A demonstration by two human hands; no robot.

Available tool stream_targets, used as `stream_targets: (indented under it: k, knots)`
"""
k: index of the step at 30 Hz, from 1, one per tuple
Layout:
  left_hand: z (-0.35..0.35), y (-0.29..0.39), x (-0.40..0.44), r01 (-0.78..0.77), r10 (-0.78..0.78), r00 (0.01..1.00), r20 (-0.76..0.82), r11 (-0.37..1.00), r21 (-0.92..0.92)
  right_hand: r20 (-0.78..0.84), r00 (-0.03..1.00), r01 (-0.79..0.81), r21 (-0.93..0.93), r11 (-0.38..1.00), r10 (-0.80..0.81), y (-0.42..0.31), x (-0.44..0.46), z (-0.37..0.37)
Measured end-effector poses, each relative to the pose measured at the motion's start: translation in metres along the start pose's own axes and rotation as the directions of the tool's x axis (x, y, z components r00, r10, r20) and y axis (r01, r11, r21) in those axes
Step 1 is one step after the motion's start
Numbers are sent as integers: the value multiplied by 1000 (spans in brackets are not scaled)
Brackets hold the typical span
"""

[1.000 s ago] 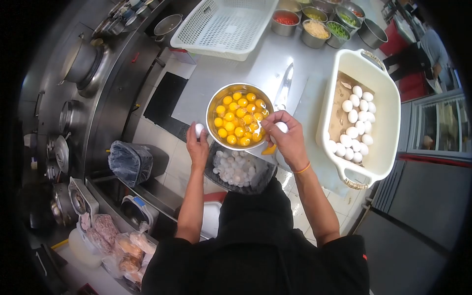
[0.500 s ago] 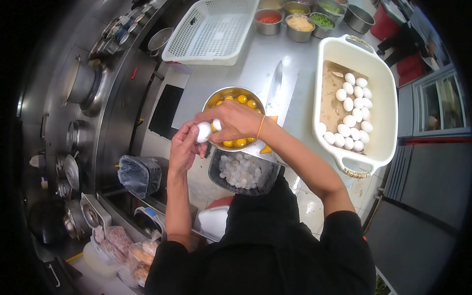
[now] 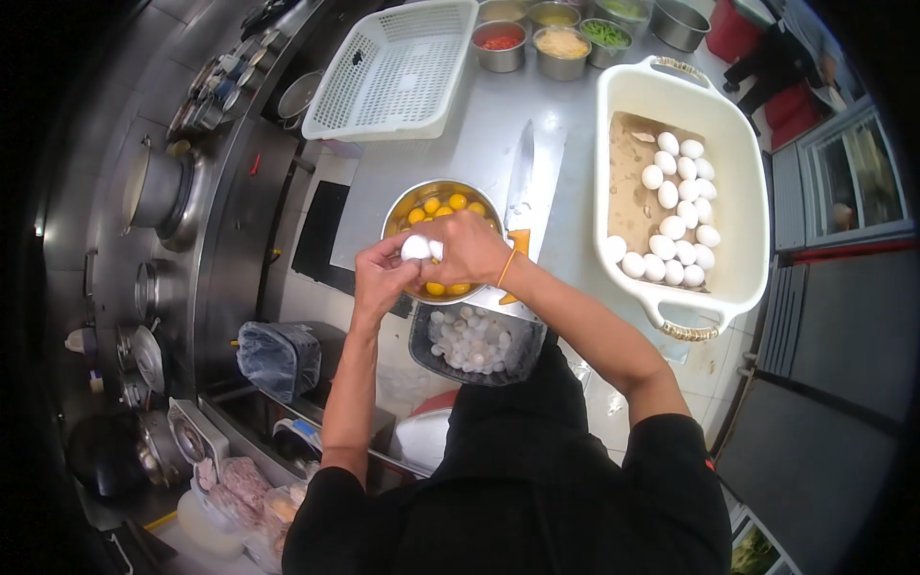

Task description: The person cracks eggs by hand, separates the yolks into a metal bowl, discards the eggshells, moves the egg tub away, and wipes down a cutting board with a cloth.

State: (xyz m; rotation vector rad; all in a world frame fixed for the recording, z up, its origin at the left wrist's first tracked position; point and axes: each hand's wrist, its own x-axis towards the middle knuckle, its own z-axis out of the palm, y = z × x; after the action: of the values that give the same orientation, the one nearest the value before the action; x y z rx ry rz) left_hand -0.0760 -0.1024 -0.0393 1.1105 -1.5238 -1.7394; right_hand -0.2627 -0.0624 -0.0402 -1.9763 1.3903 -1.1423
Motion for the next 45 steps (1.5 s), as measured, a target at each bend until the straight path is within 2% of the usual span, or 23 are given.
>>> stream_targets:
  k: [3,8,12,15,21,24,27,30,31,33,35,36,37,39,40,41,43,44,45]
  knots:
    - [7,-5,5,-36,39,998,-41,997,72,-89,995,35,-4,999,-36,5,-3,5]
    - [13,-8,11,-39,45,997,-57,994,99,-110,991,70,-43,997,-75,17,-7,10]
    - [14,-3,13,-38,44,998,-39,990,133,-107,989,93,-78,993,-101,20,-7,10]
    - [12,2,17,-32,40,999,-29,974,225,-84,992,85,-87,993,-92,19,-6,8]
    - [-7,-17,33,-99,101,995,10,935,340,-37,997,72,-84,994,-75,17,-4,4]
    - [-16,-15,30,-70,66,998,21,939,338,-48,991,121,-77,990,-125,22,-5,1]
    - [-4,12,15,-315,380,922,68,639,702,35,999,48,-270,962,-40,22,-7,-9]
    - [0,23,-1,-291,410,910,52,546,786,23,989,-125,-387,913,145,10,-9,-17]
    - [3,28,-9,-257,403,915,-10,603,755,-19,986,-159,-390,907,165,3,-11,-21]
    - [5,36,-26,-195,382,915,-134,707,680,-85,983,-175,-211,962,160,-12,-22,-29]
    - [-4,16,-50,-141,267,935,-235,885,443,-165,974,-165,-53,985,155,-30,-39,-30]
    - [-9,6,-64,-111,198,942,-270,945,307,-107,974,-200,18,980,201,-41,-51,-26]
    - [-15,1,-80,-8,97,967,-236,936,351,-50,969,-237,84,968,241,-51,-62,-22]
    - [-26,-7,-111,183,-116,978,-173,876,446,85,954,-296,106,949,288,-61,-83,-3]
    - [-23,-13,-119,58,38,988,-152,812,581,148,938,-330,112,937,313,-64,-94,8]
    - [-19,-20,-123,-66,190,977,-102,713,698,112,924,-378,141,915,365,-68,-101,20]
    - [-9,-23,-133,-108,210,976,-54,689,716,20,881,-467,191,863,472,-75,-104,40]
    - [-3,-27,-139,-2,56,994,-92,860,510,118,855,-517,239,822,504,-80,-104,42]
    - [2,-31,-146,134,-115,990,-83,954,270,146,837,-545,306,781,527,-86,-105,48]
